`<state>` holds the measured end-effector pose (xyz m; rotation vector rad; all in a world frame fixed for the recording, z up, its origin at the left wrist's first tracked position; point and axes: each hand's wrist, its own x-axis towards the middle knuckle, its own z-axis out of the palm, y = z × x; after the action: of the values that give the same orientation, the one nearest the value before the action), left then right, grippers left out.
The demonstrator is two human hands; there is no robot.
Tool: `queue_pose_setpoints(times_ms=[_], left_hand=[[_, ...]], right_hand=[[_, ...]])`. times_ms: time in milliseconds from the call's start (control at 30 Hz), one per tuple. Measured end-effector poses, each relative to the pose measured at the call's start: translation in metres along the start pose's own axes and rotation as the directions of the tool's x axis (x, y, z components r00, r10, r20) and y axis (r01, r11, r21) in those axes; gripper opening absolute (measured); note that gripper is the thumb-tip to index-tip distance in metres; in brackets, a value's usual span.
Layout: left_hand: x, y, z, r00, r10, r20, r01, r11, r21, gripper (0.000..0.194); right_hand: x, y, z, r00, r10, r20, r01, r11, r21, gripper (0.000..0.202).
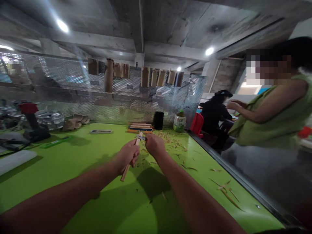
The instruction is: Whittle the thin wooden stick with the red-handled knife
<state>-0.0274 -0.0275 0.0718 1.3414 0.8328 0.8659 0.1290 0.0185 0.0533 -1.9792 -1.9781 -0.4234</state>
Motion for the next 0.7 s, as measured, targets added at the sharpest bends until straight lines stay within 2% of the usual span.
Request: queue_pose_setpoints(times_ms=[200, 300, 333, 367, 400, 467, 567, 700], left_hand=[[0.001, -0.003, -0.001, 0.999, -0.029, 0.017, 0.029, 0.999, -0.016, 0.018], [-0.01, -0.011, 0.006, 0.994, -0.027, 0.104, 0.03, 0.999, -0.019, 0.031], [-0.015, -0.013, 0.008, 0.988, -0.02, 0.155, 0.022, 1.0, -0.01, 0.035], [-0.018, -0.015, 0.011, 0.972, -0.011, 0.235, 0.016, 1.0, -0.021, 0.038], [-0.02, -0.016, 0.012, 0.956, -0.001, 0.293, 0.016, 0.999, -0.047, 0.04], [-0.018, -0.017, 0.011, 0.96, 0.041, 0.277, -0.014, 0.995, -0.1, 0.04], [-0.005, -0.016, -0.002, 0.978, 0.065, 0.196, -0.031, 0.984, -0.173, 0.039], [0.011, -0.017, -0.018, 0.993, 0.064, 0.102, -0.043, 0.98, -0.194, 0.035]], right_hand=[[0.006, 0.005, 0.007, 0.999, 0.026, -0.044, -0.024, 0.998, 0.052, 0.033], [0.01, 0.027, 0.007, 0.971, 0.235, 0.036, -0.237, 0.967, 0.091, 0.035], [0.011, 0.039, 0.006, 0.933, 0.346, 0.098, -0.356, 0.929, 0.101, 0.036], [0.013, 0.051, 0.005, 0.906, 0.408, 0.113, -0.419, 0.903, 0.093, 0.037], [0.014, 0.062, 0.004, 0.892, 0.436, 0.114, -0.446, 0.891, 0.083, 0.038], [0.016, 0.076, 0.001, 0.873, 0.479, 0.089, -0.486, 0.87, 0.08, 0.04], [0.016, 0.066, 0.0, 0.904, 0.426, 0.024, -0.426, 0.898, 0.111, 0.04], [0.006, 0.022, 0.001, 0.982, 0.186, -0.041, -0.18, 0.977, 0.116, 0.033]])
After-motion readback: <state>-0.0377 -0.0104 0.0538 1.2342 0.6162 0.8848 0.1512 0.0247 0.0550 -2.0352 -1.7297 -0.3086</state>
